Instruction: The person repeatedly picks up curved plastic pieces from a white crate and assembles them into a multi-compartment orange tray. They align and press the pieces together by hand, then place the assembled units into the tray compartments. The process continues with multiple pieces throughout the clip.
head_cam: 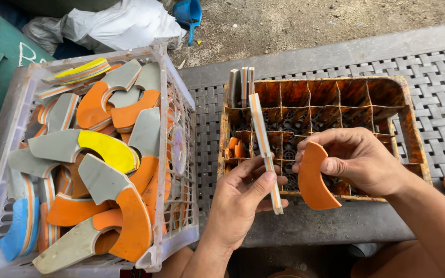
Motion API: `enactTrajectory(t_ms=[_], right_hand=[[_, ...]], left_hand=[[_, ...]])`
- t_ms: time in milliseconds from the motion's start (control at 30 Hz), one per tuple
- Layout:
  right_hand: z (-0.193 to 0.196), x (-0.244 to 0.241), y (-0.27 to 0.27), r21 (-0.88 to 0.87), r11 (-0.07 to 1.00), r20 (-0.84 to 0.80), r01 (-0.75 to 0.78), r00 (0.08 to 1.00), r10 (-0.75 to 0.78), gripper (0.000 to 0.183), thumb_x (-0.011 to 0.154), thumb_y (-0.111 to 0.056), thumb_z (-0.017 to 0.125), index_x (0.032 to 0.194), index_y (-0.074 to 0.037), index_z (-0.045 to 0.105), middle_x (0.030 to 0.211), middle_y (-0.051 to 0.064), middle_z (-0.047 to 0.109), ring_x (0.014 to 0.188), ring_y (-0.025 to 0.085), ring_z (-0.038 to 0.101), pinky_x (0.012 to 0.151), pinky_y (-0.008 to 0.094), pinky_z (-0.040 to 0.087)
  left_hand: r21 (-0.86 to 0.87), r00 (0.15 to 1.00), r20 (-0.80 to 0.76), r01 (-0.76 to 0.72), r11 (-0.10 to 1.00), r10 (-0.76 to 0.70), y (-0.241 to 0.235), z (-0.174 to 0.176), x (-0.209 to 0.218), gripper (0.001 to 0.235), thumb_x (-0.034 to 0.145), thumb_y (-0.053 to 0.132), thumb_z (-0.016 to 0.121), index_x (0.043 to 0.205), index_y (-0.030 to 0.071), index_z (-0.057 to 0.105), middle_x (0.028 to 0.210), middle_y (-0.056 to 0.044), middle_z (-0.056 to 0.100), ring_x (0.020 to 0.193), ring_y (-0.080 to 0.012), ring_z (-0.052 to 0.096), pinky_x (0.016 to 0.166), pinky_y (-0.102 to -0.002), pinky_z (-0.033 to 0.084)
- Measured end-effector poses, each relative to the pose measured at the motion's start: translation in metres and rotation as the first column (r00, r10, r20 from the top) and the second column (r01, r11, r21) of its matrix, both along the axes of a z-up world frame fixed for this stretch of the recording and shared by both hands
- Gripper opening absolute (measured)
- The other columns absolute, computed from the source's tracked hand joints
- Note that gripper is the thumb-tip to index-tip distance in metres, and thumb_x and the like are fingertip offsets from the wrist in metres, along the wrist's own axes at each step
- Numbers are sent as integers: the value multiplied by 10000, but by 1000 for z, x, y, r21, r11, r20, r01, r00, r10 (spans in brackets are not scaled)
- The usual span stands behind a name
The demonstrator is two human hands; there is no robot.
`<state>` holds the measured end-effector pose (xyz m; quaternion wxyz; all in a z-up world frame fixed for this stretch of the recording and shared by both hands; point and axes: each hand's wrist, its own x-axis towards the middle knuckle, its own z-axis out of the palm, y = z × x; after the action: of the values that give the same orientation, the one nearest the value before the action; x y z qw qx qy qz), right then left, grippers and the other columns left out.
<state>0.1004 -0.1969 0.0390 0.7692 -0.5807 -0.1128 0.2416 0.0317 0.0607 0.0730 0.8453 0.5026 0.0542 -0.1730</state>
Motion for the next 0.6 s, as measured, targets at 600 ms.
enactTrajectory(t_ms=[600], right_hand=[[32,-26,39,-425,862,424,277,902,-81,172,882,-118,739,1006,-6,780,969,34,748,906,115,732,797,277,627]], left_hand=[[-71,980,85,189,980,-182,-3,-23,-12,367,1045,207,659,1327,-27,665,1112,-88,700,990,-142,678,918,-309,581]])
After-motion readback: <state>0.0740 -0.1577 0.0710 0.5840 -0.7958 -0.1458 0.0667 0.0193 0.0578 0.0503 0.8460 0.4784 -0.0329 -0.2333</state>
